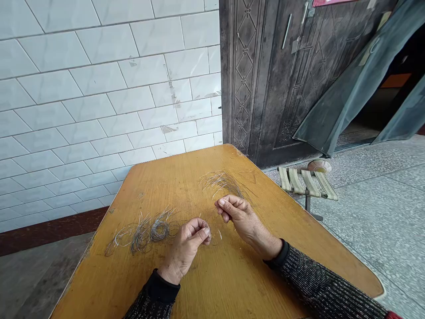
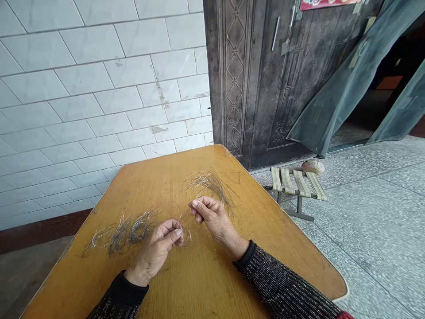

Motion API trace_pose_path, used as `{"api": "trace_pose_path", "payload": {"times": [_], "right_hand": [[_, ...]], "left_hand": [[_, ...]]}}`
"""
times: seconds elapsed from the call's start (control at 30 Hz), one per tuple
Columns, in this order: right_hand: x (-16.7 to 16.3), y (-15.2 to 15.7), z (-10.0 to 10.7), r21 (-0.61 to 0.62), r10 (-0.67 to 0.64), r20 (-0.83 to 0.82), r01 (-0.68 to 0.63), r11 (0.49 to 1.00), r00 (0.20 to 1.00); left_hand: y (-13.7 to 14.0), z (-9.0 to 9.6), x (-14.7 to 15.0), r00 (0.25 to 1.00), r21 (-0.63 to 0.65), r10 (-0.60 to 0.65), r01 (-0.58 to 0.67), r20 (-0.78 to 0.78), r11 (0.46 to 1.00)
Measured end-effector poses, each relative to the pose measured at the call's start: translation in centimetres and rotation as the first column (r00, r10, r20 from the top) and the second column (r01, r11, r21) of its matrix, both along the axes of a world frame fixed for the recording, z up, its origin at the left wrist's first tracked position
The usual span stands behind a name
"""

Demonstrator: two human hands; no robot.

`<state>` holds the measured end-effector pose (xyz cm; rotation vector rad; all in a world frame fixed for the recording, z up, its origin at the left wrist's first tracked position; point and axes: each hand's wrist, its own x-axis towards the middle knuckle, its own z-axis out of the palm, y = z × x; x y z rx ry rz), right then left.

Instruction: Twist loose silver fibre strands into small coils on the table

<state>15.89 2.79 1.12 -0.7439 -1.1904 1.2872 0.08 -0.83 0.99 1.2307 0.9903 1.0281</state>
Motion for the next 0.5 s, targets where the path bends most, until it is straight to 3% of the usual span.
{"api": "trace_pose_path", "payload": {"times": [0.13,0.3,0.5], "right_hand": [[0.08,-0.06,0.14,0.027,-0.017,0.019,0.016,1.0,1.0],[0.2,0.01,0.21,0.027,-0.03,0.035,0.029,0.999,0.999],[-0.33,-0.21,-0.01,-0.075,0.126,0.056,-0.121,0.99,0.99]], "left_hand": [[-0.01,0.13,0.05,0.999,0.05,0.023,-0.021,-0.045,0.999],[-0.07,0.22,0.07,0.999,0.008,0.035,-0.035,0.014,0.999],[0.3,-0.03,-0.05,0.98,0.109,0.179,-0.17,-0.088,0.98]]}}
